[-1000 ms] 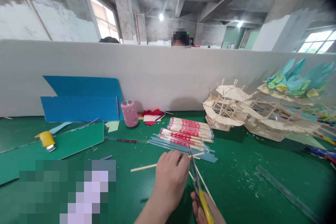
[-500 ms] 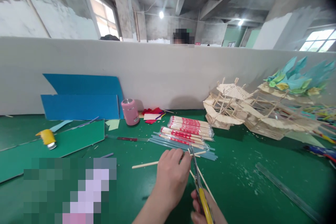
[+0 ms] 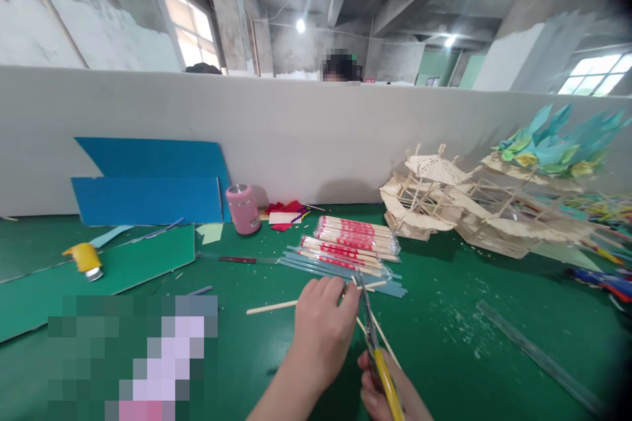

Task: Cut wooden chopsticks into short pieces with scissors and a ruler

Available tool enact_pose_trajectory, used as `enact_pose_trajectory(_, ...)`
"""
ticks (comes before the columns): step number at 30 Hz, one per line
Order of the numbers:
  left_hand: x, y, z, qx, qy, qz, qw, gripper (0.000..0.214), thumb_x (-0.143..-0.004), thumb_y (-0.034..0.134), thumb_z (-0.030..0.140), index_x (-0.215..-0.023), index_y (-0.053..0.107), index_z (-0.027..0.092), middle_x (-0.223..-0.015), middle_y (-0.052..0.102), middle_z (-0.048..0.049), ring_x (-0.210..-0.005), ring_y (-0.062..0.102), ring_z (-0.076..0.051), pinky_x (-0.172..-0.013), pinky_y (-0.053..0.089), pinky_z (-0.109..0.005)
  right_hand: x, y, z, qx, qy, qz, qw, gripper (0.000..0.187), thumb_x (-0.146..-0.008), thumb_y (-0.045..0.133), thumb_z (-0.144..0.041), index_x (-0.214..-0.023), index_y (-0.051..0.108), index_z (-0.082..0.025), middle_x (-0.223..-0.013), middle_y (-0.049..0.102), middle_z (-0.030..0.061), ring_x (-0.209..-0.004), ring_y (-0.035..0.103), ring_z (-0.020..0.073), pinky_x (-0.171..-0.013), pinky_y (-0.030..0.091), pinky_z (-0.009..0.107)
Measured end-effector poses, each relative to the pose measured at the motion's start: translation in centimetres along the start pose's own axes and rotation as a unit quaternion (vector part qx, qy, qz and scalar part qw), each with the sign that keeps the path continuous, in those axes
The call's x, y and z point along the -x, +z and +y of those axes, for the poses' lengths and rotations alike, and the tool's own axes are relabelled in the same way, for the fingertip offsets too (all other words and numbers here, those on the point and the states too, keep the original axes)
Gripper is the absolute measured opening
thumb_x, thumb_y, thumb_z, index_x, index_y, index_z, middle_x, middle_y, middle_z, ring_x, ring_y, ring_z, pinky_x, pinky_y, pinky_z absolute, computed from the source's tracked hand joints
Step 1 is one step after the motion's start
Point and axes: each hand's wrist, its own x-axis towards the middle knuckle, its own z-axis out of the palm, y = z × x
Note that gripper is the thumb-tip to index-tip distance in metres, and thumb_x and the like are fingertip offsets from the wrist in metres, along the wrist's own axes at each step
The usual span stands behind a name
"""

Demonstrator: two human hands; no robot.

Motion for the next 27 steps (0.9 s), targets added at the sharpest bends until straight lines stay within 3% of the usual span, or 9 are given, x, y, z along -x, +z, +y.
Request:
enact_pose_trajectory(5, -0.3, -1.2, 0.0, -0.005, 0.002, 0.022, 1.0, 0.016, -0.082, 0.042, 0.018, -0.078, 0.058, 0.017, -0.063, 0.053, -0.0013, -0.058, 0.044, -0.014, -0.054, 0.029, -0.028, -0.7, 0.5, 0.3, -0.041, 0.068, 0.004, 0.997, 0.038, -0.052, 0.065, -0.051, -0.064, 0.049, -0.019, -0.045, 0.035, -0.0082, -0.038, 0.033, 0.0044, -0.039, 0.032, 0.017)
enact_pose_trajectory(9, -0.1, -0.9, -0.2, -0.027, 0.008, 0.007, 1.0, 0.014, -0.08, 0.044, 0.017, -0.077, 0.057, 0.018, -0.064, 0.052, -0.0012, -0.059, 0.044, -0.015, -0.053, 0.028, -0.028, -0.9, 0.7, 1.3, -0.011, -0.011, -0.04, 0.999, 0.046, -0.045, 0.071, -0.046, -0.076, 0.05, -0.019, -0.051, 0.04, -0.0089, -0.035, 0.024, 0.0009, -0.036, 0.024, 0.016)
enact_pose_trajectory(13, 0.1, -0.1, -0.3, -0.033, 0.009, -0.01, 0.999, 0.012, -0.08, 0.045, 0.017, -0.077, 0.057, 0.018, -0.064, 0.052, -0.0009, -0.059, 0.044, -0.015, -0.053, 0.027, -0.028, -1.0, 0.8, 1.5, -0.017, -0.048, -0.033, 0.998, 0.046, -0.046, 0.073, -0.046, -0.077, 0.05, -0.02, -0.054, 0.041, -0.0072, -0.04, 0.032, 0.003, -0.042, 0.031, 0.017)
enact_pose_trajectory(20, 0.1, -0.2, -0.3, -0.02, 0.014, -0.009, 1.0, 0.011, -0.079, 0.046, 0.017, -0.075, 0.056, 0.018, -0.065, 0.052, -0.0006, -0.059, 0.044, -0.015, -0.054, 0.027, -0.028, -0.8, 0.5, 0.3, -0.021, 0.054, -0.01, 0.998, 0.034, -0.057, 0.064, -0.052, -0.064, 0.05, -0.022, -0.048, 0.037, -0.0064, -0.042, 0.044, 0.0084, -0.048, 0.042, 0.022)
enact_pose_trajectory(24, 0.2, -0.4, -0.3, -0.002, 0.022, -0.012, 1.0, 0.012, -0.08, 0.045, 0.015, -0.08, 0.056, 0.017, -0.066, 0.053, -0.0008, -0.06, 0.043, -0.015, -0.054, 0.027, -0.028, -0.9, 0.1, 0.5, -0.036, 0.048, 0.0, 0.998, 0.038, -0.047, 0.07, -0.051, -0.06, 0.049, -0.021, -0.046, 0.038, -0.0074, -0.039, 0.042, 0.0065, -0.042, 0.038, 0.019)
enact_pose_trajectory(27, 0.2, -0.4, -0.2, 0.0, 0.026, -0.007, 1.0, 0.013, -0.08, 0.044, 0.015, -0.08, 0.056, 0.017, -0.065, 0.052, -0.001, -0.059, 0.043, -0.014, -0.054, 0.027, -0.028, -1.5, 0.1, 1.1, -0.068, 0.073, 0.013, 0.995, 0.043, -0.051, 0.061, -0.059, -0.051, 0.044, -0.02, -0.039, 0.034, -0.008, -0.035, 0.037, 0.0056, -0.039, 0.036, 0.018)
